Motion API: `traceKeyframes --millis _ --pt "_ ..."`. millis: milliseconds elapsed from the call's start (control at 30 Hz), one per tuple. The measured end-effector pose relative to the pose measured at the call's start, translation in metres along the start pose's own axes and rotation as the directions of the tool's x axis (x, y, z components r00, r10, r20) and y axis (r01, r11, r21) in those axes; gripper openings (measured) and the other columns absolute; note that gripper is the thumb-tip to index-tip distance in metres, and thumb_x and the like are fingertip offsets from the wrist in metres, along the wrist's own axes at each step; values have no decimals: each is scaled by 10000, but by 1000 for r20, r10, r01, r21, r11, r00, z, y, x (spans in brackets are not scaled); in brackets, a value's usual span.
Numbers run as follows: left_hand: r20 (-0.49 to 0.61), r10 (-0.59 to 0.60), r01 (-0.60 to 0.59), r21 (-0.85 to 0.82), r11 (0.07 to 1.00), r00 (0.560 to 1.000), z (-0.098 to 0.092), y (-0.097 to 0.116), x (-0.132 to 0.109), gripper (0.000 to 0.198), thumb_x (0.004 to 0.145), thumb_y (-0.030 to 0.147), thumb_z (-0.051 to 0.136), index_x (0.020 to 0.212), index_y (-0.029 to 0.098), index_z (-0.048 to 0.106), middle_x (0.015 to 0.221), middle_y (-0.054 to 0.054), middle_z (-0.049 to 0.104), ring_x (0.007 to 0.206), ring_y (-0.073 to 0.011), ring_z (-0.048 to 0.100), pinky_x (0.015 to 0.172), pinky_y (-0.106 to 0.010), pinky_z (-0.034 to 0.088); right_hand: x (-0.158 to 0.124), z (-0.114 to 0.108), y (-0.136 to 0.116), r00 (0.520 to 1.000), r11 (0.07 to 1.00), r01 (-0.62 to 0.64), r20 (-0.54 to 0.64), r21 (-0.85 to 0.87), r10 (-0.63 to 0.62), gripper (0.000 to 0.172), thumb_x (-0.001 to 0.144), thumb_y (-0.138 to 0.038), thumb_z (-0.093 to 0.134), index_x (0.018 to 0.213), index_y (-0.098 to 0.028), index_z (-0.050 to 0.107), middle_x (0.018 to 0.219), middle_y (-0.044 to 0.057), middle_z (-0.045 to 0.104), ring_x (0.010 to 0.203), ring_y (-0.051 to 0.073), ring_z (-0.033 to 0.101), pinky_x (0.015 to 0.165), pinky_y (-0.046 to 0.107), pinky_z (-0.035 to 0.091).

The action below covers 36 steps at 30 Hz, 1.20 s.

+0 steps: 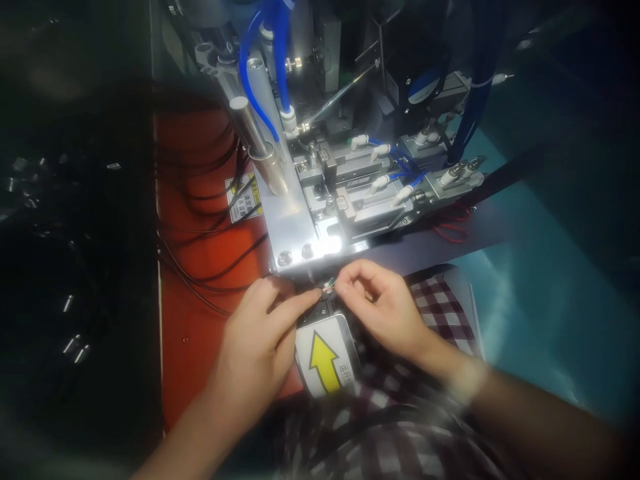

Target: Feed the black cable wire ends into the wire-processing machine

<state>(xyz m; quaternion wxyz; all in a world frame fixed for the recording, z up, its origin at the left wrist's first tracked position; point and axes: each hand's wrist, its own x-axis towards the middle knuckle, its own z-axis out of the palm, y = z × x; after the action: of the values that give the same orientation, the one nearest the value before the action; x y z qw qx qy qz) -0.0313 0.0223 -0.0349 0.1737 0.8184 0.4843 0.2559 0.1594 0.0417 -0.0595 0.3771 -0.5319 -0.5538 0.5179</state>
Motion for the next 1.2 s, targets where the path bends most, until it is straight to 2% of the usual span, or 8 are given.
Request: traceKeyframes --millis 200,400,800,933,1067,1200 --pt "-3 -1 1 -2 1000 1000 0 -1 -2 311 900 31 457 1108 148 656 970 -46 531 893 -144 534 719 -243 466 -1 -1 3 1000 1000 -21 4 5 21 95 858 -232 580 787 -175 606 656 -22 515 553 109 431 520 248 363" --pt "-2 -5 5 -13 1000 1000 1 -1 -1 310 900 33 461 1110 154 653 962 -43 531 885 -142 534 715 -245 469 0 0 5 999 999 -32 5 5 32 108 865 -245 574 782 -180 598 610 -44 459 530 104 398 503 244 344" --pt "2 -13 13 2 1000 1000 1 0 0 295 903 42 456 1086 130 669 938 -56 535 866 -151 534 702 -253 474 1 1 2 995 995 -93 29 35 92 118 862 -238 558 757 -183 564 585 -52 447 519 102 401 486 238 340" --pt "-2 -8 8 -2 1000 1000 1 0 1 291 899 41 462 1075 144 670 973 -56 546 890 -152 544 714 -248 478 0 -4 1 992 994 -112 52 14 111 107 861 -236 564 782 -173 598 640 -26 520 538 101 431 496 236 352" --pt "-8 -10 10 2 1000 1000 0 0 0 292 900 45 458 1074 153 666 958 -51 546 882 -155 548 714 -255 483 -2 -7 -3 999 999 -31 -34 -41 29 75 846 -216 595 801 -168 631 670 -18 551 529 91 428 487 227 350" --pt "-3 -14 14 -5 1000 1000 0 0 -1 303 897 47 467 1100 179 650 957 -43 541 886 -156 549 713 -260 487 -2 -3 -5 998 998 41 -50 -50 -43 39 817 -198 639 791 -170 631 695 -17 575 523 83 441 490 222 366"
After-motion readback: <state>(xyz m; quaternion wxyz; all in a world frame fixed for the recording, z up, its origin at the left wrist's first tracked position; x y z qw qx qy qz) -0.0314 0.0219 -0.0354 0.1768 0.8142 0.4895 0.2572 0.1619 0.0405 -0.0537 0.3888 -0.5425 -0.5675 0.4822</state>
